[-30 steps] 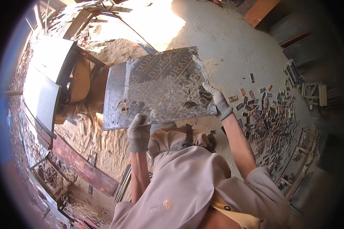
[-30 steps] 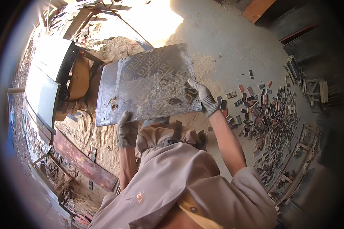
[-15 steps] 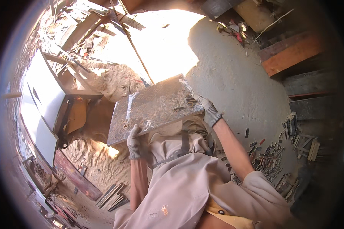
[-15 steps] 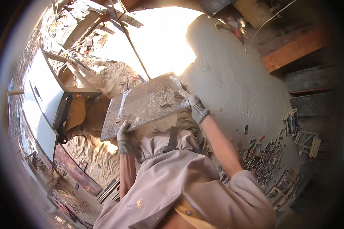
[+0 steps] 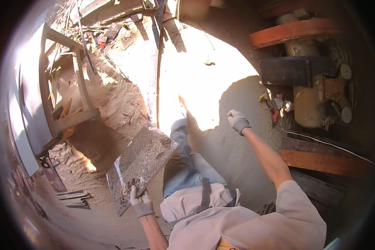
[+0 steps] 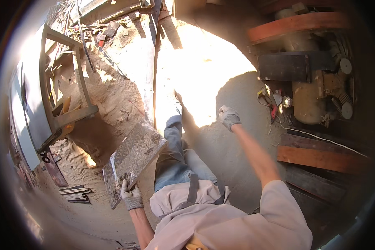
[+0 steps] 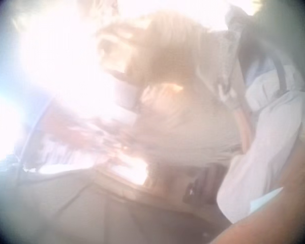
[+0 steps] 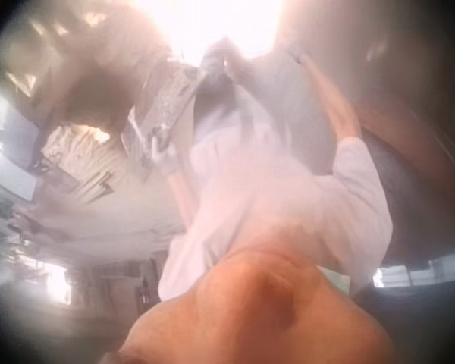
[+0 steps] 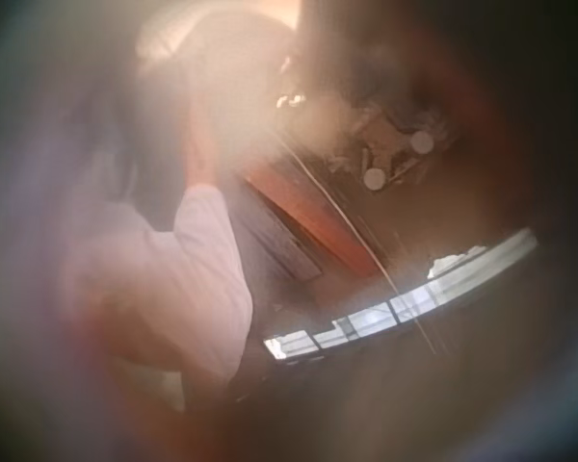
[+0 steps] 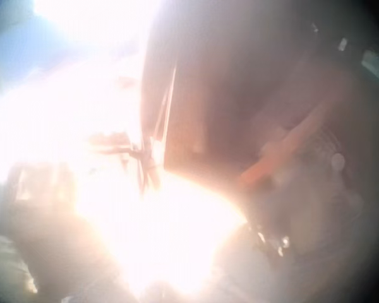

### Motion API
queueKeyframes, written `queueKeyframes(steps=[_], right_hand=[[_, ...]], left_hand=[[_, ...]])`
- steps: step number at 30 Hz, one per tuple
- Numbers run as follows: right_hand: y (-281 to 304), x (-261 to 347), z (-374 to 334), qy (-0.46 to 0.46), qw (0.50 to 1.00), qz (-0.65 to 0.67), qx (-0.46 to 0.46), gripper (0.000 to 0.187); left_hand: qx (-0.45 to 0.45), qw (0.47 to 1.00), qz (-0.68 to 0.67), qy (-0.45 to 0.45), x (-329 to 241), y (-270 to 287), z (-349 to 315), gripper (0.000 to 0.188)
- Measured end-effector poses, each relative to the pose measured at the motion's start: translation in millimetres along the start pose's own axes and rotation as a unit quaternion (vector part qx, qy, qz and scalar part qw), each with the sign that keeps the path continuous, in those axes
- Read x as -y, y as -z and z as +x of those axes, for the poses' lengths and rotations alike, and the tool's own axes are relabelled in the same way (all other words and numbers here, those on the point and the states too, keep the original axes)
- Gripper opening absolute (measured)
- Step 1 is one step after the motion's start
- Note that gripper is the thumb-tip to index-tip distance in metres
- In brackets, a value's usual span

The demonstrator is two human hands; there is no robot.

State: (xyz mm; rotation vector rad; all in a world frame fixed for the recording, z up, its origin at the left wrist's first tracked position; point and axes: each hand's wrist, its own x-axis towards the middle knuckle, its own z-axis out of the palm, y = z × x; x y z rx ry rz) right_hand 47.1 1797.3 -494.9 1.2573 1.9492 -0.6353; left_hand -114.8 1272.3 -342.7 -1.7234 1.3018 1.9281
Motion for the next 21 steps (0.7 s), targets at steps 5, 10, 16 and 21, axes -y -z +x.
queueKeyframes(steps=[5, 10, 16, 21], right_hand=[[18, 29, 386, 0.145, 0.942, -0.299, 0.038, 0.022], [-74, 37, 749, 0.243, 0.848, -0.469, 0.036, 0.016], [-252, 43, 1077, 0.42, 0.781, -0.462, 0.002, 0.026], [-372, 38, 1174, 0.481, 0.569, -0.664, -0.064, 0.027]], left_hand=[[-0.057, 0.998, -0.038, -0.014, 133, -172, 171, 0.026], [-0.012, 0.997, -0.064, 0.036, 286, -293, 322, 0.033], [-0.027, 0.944, 0.273, -0.183, 468, -388, 472, 0.042], [-0.097, 0.994, -0.046, -0.037, 531, -353, 518, 0.045]])
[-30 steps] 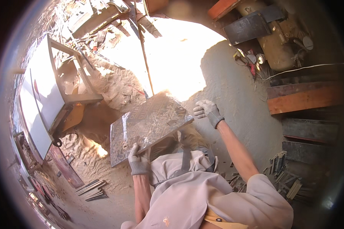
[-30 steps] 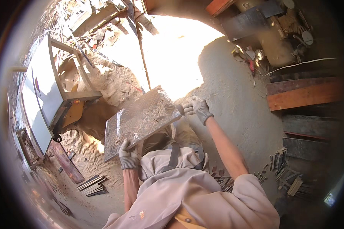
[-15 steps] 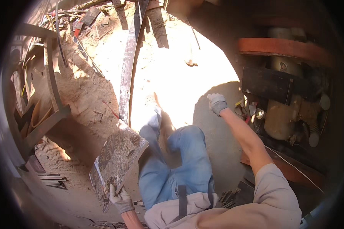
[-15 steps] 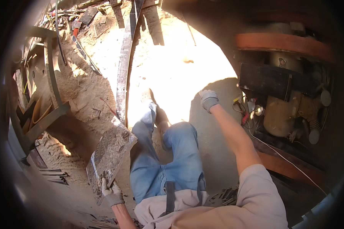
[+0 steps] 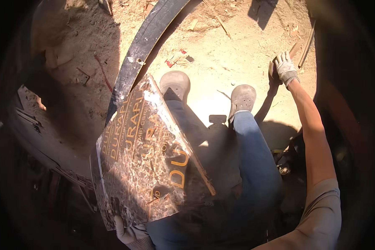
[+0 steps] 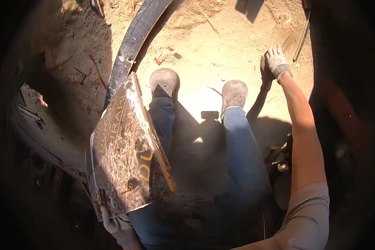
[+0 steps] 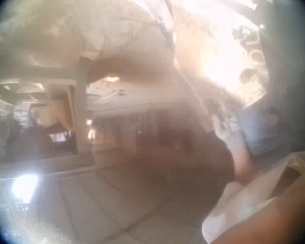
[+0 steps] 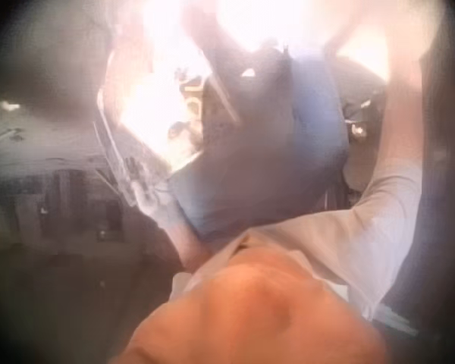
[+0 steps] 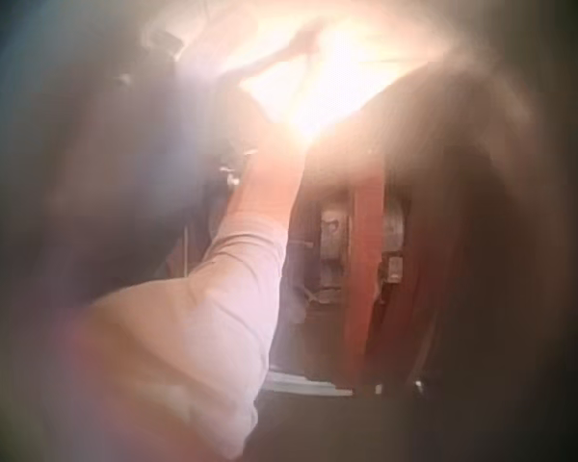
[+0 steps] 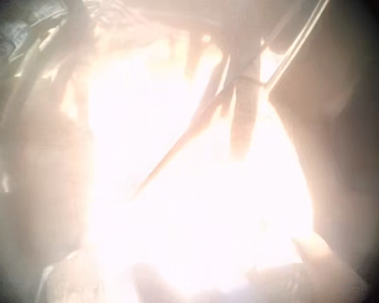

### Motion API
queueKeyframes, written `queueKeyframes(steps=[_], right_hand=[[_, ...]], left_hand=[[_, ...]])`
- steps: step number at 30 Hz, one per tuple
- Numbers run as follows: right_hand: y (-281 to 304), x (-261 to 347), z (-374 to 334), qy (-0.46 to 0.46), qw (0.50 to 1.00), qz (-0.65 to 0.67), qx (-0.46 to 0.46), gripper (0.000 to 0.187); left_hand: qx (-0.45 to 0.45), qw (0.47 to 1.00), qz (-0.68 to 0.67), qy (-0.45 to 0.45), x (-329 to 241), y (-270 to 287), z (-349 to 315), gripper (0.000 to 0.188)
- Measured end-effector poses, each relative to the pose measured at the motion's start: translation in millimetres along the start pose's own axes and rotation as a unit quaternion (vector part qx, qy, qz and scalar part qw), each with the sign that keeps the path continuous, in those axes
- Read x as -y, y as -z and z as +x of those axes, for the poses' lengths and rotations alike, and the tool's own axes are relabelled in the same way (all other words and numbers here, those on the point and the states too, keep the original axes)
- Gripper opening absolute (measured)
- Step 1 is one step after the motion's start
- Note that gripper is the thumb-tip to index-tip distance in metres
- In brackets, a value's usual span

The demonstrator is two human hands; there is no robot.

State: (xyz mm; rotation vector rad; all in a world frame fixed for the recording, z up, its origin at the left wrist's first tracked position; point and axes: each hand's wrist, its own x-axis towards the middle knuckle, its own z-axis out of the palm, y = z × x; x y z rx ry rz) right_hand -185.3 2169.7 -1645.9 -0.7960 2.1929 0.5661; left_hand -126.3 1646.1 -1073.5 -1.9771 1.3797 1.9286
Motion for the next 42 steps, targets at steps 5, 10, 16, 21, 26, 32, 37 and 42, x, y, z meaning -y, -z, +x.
queueKeyframes(steps=[5, 10, 16, 21, 26, 32, 37, 42], right_hand=[[88, -23, -84, -0.025, 0.968, 0.131, 0.214, 0.03], [348, -67, -235, -0.263, 0.771, 0.506, 0.284, 0.037], [713, 18, -418, -0.07, 0.62, 0.78, 0.047, 0.052], [884, 86, -493, 0.073, 0.852, 0.506, -0.116, 0.039], [1014, 149, -580, 0.08, 0.82, 0.529, -0.202, 0.036], [1140, 253, -583, 0.048, 0.941, 0.335, -0.02, 0.041], [1254, 313, -617, 0.075, 0.826, 0.499, -0.249, 0.03], [1332, 353, -638, 0.006, 0.669, 0.716, -0.199, 0.031]], left_hand=[[-0.188, 0.975, -0.118, 0.007, -50, 30, -29, 0.037], [-0.184, 0.965, -0.167, 0.078, -107, 70, -61, 0.033], [-0.209, 0.95, -0.223, 0.066, -150, 109, -118, 0.033], [-0.18, 0.949, -0.256, 0.04, -196, 167, -186, 0.038], [-0.142, 0.937, -0.317, 0.031, -285, 258, -246, 0.037], [-0.083, 0.933, -0.346, -0.049, -387, 378, -262, 0.035], [-0.108, 0.92, -0.304, -0.222, -486, 470, -253, 0.036], [-0.072, 0.863, -0.479, -0.141, -575, 513, -218, 0.05]])
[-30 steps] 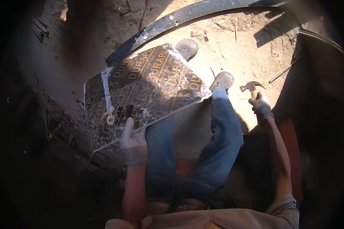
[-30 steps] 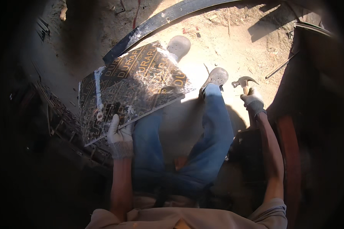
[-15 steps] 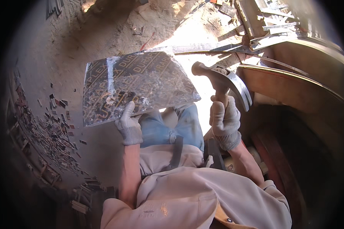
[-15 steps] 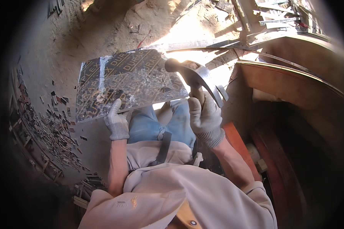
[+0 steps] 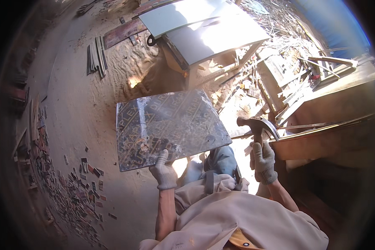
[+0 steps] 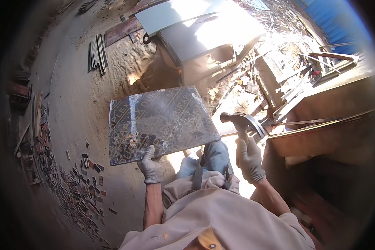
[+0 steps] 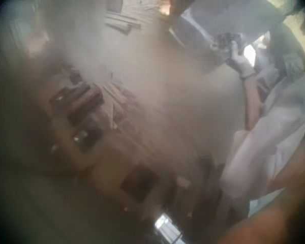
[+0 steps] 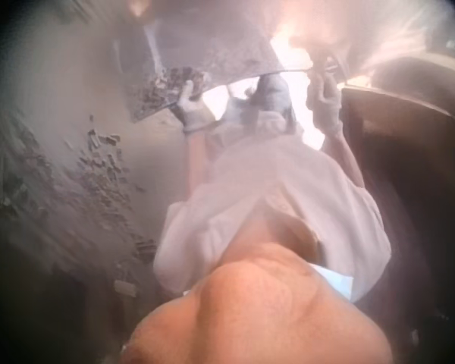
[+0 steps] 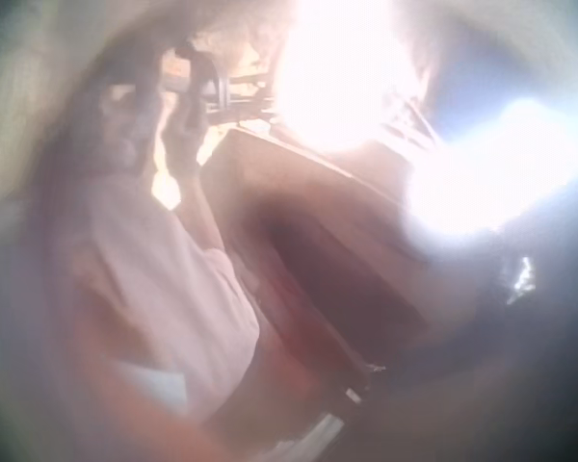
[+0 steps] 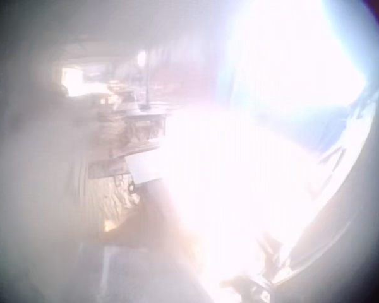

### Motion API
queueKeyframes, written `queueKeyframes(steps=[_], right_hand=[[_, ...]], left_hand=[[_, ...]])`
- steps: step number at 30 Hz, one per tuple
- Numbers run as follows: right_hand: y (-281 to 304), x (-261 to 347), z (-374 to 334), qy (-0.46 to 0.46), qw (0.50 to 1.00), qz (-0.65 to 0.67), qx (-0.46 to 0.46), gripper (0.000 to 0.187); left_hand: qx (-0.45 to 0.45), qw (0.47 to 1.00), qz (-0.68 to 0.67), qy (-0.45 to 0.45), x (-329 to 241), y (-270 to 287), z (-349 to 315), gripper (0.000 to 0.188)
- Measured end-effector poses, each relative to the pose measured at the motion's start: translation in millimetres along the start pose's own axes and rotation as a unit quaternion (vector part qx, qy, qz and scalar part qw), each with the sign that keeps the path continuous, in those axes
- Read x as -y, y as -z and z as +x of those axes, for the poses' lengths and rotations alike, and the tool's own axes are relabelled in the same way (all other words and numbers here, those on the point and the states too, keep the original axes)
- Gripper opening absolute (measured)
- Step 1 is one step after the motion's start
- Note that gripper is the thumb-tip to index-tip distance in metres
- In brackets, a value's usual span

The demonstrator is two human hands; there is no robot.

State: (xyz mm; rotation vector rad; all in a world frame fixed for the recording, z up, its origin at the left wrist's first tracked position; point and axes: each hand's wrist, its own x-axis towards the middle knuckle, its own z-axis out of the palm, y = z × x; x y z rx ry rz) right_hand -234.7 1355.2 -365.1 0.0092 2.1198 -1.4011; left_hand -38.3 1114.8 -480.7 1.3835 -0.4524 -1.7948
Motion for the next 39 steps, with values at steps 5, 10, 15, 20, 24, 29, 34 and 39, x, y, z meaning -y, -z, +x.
queueKeyframes(steps=[5, 10, 15, 20, 24, 29, 34, 39], right_hand=[[-48, 8, 25, 0.025, 0.998, 0.055, -0.022, 0.034], [-114, 20, 97, 0.01, 0.998, 0.036, -0.056, 0.036], [-204, 63, 251, 0.172, 0.961, -0.162, -0.141, 0.034], [-255, 121, 300, 0.334, 0.901, -0.191, -0.201, 0.035], [-280, 160, 323, 0.464, 0.798, -0.324, -0.207, 0.028], [-309, 176, 340, 0.044, 0.882, -0.454, -0.12, 0.033], [-356, 187, 316, 0.321, 0.867, -0.328, -0.197, 0.035], [-371, 225, 381, 0.137, 0.806, -0.576, -0.001, 0.032]], left_hand=[[0.113, 0.983, -0.135, 0.054, 5, -77, 116, 0.052], [0.093, 0.986, -0.101, 0.095, 40, -186, 253, 0.04], [0.049, 0.973, -0.102, 0.2, 49, -259, 359, 0.033], [0.079, 0.973, -0.06, 0.207, 20, -293, 394, 0.029], [0.063, 0.965, -0.052, 0.25, -13, -312, 400, 0.029], [0.037, 0.96, 0.013, 0.277, -36, -308, 435, 0.035], [0.103, 0.951, -0.019, 0.292, -27, -272, 496, 0.039], [0.225, 0.94, 0.171, 0.194, -11, -264, 521, 0.039]])
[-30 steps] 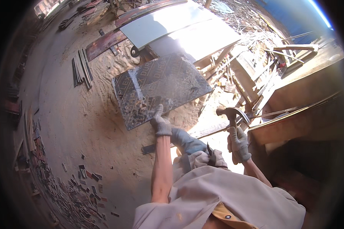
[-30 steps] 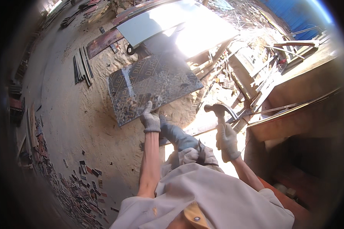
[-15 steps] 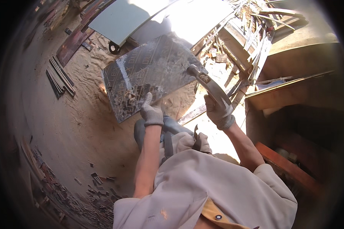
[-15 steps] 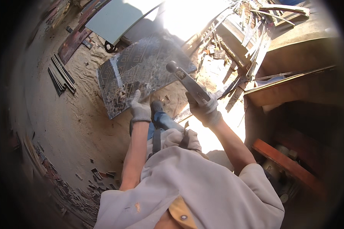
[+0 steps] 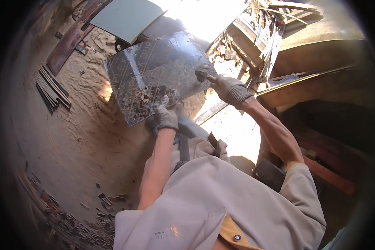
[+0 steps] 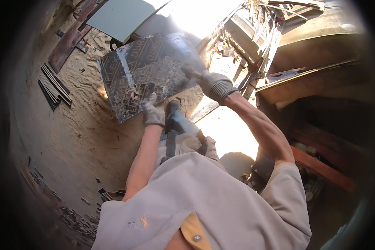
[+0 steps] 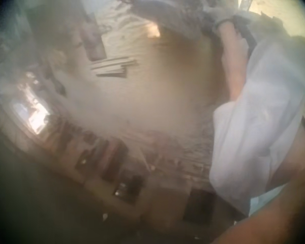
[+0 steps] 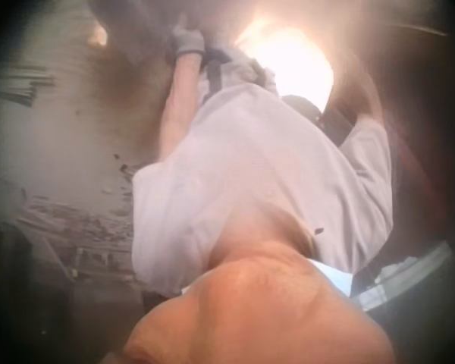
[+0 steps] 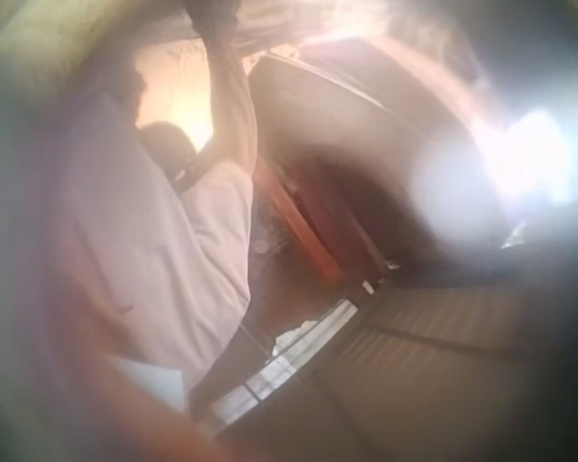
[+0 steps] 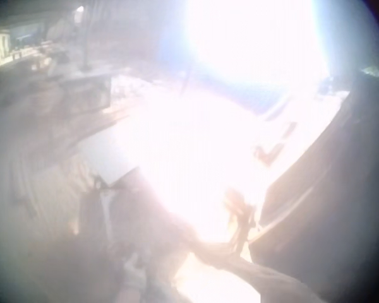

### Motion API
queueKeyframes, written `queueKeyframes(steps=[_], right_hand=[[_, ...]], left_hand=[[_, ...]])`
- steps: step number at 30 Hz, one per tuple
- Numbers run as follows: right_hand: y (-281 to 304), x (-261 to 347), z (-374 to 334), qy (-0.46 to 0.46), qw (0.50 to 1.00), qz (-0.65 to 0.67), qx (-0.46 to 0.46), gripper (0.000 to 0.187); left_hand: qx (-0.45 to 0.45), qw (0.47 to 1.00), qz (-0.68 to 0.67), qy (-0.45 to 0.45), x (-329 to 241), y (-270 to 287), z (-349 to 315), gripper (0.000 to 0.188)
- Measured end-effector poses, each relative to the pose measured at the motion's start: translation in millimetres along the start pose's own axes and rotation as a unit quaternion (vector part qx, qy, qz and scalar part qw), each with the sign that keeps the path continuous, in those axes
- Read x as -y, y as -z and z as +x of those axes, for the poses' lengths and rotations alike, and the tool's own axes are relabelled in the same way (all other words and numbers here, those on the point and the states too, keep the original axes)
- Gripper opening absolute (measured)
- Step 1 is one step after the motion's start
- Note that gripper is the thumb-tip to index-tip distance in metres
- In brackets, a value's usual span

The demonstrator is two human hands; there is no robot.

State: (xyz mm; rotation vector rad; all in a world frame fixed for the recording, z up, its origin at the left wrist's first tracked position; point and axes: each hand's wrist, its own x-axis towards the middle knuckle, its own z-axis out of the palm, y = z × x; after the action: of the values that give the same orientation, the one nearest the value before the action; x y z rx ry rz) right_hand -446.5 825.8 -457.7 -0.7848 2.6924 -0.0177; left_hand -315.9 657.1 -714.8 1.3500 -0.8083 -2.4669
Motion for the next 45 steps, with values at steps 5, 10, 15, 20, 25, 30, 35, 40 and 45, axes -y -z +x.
queueKeyframes(steps=[5, 10, 15, 20, 25, 30, 35, 40, 45], right_hand=[[-9, -11, -1, 0.065, 0.992, -0.003, -0.107, 0.035], [-19, -5, -2, 0.007, 0.994, 0.029, 0.109, 0.036], [-7, -27, 18, -0.098, 0.992, 0.078, 0.03, 0.035], [-30, -76, -37, 0.087, 0.97, 0.094, -0.205, 0.027], [-35, -122, -56, 0.328, 0.918, 0.058, -0.216, 0.032], [-22, -129, -28, 0.053, 0.994, -0.022, -0.088, 0.026], [-16, -115, -33, 0.301, 0.935, 0.086, -0.168, 0.025], [-10, -100, -27, -0.09, 0.991, 0.093, 0.025, 0.03], [-7, -84, -10, 0.12, 0.956, 0.15, -0.221, 0.034]], left_hand=[[-0.021, 0.979, -0.181, 0.088, 0, 5, -20, 0.028], [-0.046, 0.975, -0.208, 0.067, -9, -4, -26, 0.022], [-0.15, 0.971, -0.178, 0.053, -42, -29, -4, 0.022], [-0.153, 0.96, -0.223, 0.073, -42, -42, -24, 0.027], [-0.141, 0.967, -0.205, 0.06, -21, -54, -49, 0.031], [-0.186, 0.97, -0.151, 0.046, -24, -71, -51, 0.03], [-0.132, 0.974, -0.181, 0.028, -38, -71, -47, 0.032], [-0.125, 0.989, -0.08, -0.016, -36, -66, -40, 0.028], [-0.112, 0.978, -0.167, 0.05, -36, -53, -21, 0.027]])
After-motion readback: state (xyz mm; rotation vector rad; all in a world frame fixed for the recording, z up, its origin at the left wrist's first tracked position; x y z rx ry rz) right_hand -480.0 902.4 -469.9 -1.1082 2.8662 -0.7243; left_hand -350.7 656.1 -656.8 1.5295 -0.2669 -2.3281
